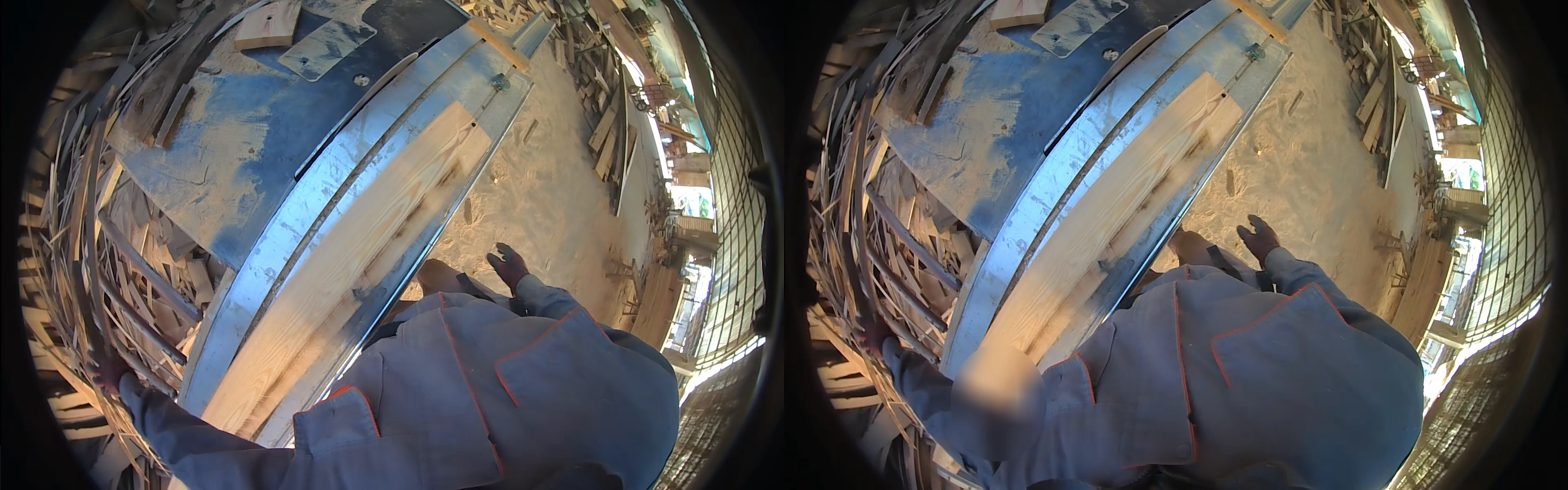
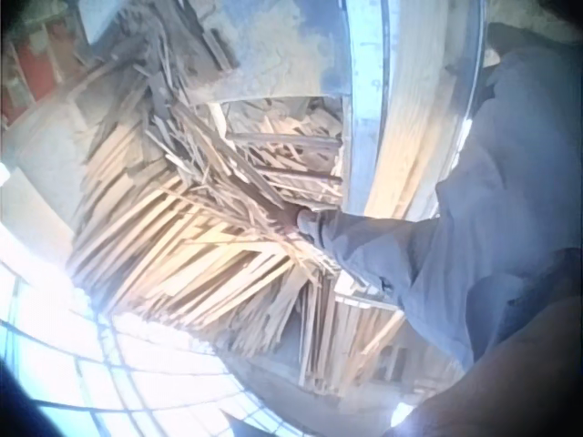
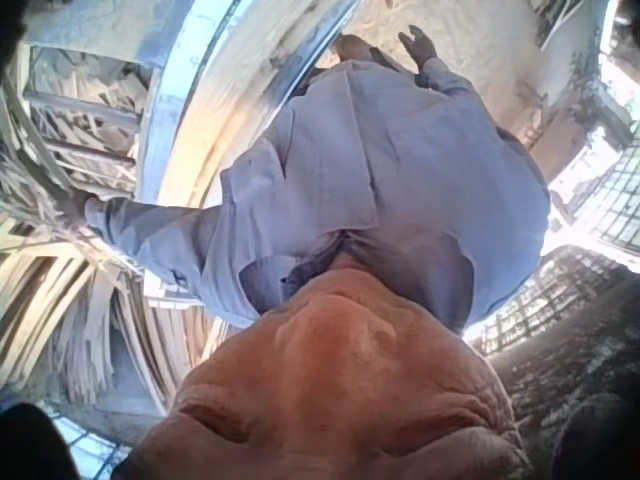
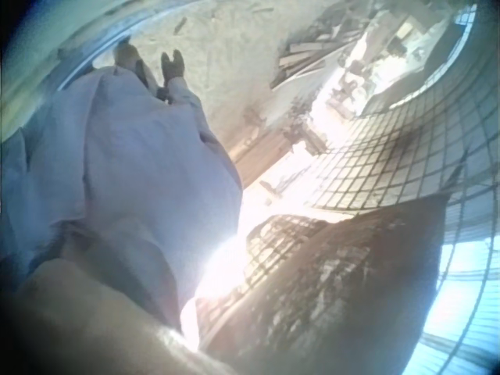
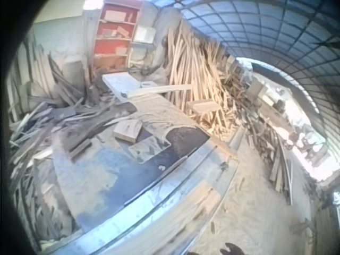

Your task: The person walks through a cluttered woodworking shop and picks up a long wooden plank. They place the plank on a metal workbench and repeatedly slide it back and forth along the surface, adjusting its position with both hands.

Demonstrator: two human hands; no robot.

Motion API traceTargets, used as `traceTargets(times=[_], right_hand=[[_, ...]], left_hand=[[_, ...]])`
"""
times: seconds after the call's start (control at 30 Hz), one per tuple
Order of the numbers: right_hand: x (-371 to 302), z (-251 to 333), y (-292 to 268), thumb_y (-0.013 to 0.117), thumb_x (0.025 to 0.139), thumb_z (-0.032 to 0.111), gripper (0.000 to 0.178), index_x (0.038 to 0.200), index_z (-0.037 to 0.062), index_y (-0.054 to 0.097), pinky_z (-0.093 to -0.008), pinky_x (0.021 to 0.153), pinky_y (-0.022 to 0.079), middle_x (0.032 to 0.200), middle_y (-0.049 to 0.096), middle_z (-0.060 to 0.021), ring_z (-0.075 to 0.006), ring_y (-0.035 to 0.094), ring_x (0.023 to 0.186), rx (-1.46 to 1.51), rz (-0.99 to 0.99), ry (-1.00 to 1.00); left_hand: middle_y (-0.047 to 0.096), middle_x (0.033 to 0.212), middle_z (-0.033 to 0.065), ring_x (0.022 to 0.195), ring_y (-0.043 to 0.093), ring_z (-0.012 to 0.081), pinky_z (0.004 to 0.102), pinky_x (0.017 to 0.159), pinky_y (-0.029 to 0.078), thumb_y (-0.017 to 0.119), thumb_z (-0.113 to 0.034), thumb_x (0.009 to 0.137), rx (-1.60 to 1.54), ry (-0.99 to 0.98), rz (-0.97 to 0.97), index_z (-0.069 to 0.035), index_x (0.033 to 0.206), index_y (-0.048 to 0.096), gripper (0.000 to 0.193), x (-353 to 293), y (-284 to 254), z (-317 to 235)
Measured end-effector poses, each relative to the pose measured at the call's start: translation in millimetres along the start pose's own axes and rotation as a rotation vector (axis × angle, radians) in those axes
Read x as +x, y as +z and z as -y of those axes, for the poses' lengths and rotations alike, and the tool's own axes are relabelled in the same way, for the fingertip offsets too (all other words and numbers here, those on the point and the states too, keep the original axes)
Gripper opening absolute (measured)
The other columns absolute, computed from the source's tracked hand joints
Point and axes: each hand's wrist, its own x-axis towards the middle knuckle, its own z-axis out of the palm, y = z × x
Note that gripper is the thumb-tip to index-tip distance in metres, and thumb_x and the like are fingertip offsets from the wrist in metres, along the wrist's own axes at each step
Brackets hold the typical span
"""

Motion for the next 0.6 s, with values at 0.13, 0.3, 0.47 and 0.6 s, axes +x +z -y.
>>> traceTargets(times=[0.13,0.3,0.47,0.6], right_hand=[[34.0,-0.5,17.1,0.078,0.093,0.041,0.067,0.145,0.0038,0.058,-0.0428,0.109,0.05,0.142,0.064,-0.0252,-0.037,0.063,0.13,-0.046,-0.02,-0.293],[172.1,-26.6,5.3,0.054,0.109,0.036,0.05,0.147,0.003,0.054,-0.0381,0.113,0.043,0.144,0.06,-0.0156,-0.0278,0.055,0.133,-0.262,0.045,-0.389],[256.6,38.3,-49.5,0.057,0.104,0.051,0.07,0.152,-0.0004,0.051,-0.0456,0.111,0.044,0.153,0.055,-0.0183,-0.0355,0.053,0.135,0.144,0.003,-0.267],[260.6,101.1,-58.1,0.053,0.105,0.06,0.076,0.154,0.0015,0.05,-0.0477,0.113,0.042,0.16,0.049,-0.0185,-0.0354,0.052,0.138,0.173,-0.078,-0.017]], left_hand=[[0.057,0.152,0.022,0.142,0.053,0.0354,0.0476,0.115,0.045,0.069,-0.052,0.096,-0.379,0.362,0.015,-0.013,0.16,0.044,0.08,-92.2,19.8,-27.1],[0.07,0.121,0.0213,0.119,0.063,0.0407,0.0519,0.108,0.046,0.078,-0.044,0.089,-1.232,0.407,-0.207,-0.003,0.128,0.069,0.057,-315.9,5.5,-84.5],[0.068,0.128,0.0134,0.131,0.055,0.0368,0.0509,0.123,0.033,0.069,-0.046,0.098,-1.065,0.509,0.058,-0.011,0.122,0.071,0.042,-413.6,-84.2,-83.0],[0.063,0.141,0.0113,0.142,0.048,0.0351,0.0512,0.129,0.02,0.059,-0.056,0.101,-1.031,0.448,0.212,-0.014,0.136,0.068,0.055,-417.8,-104.4,-77.9]])
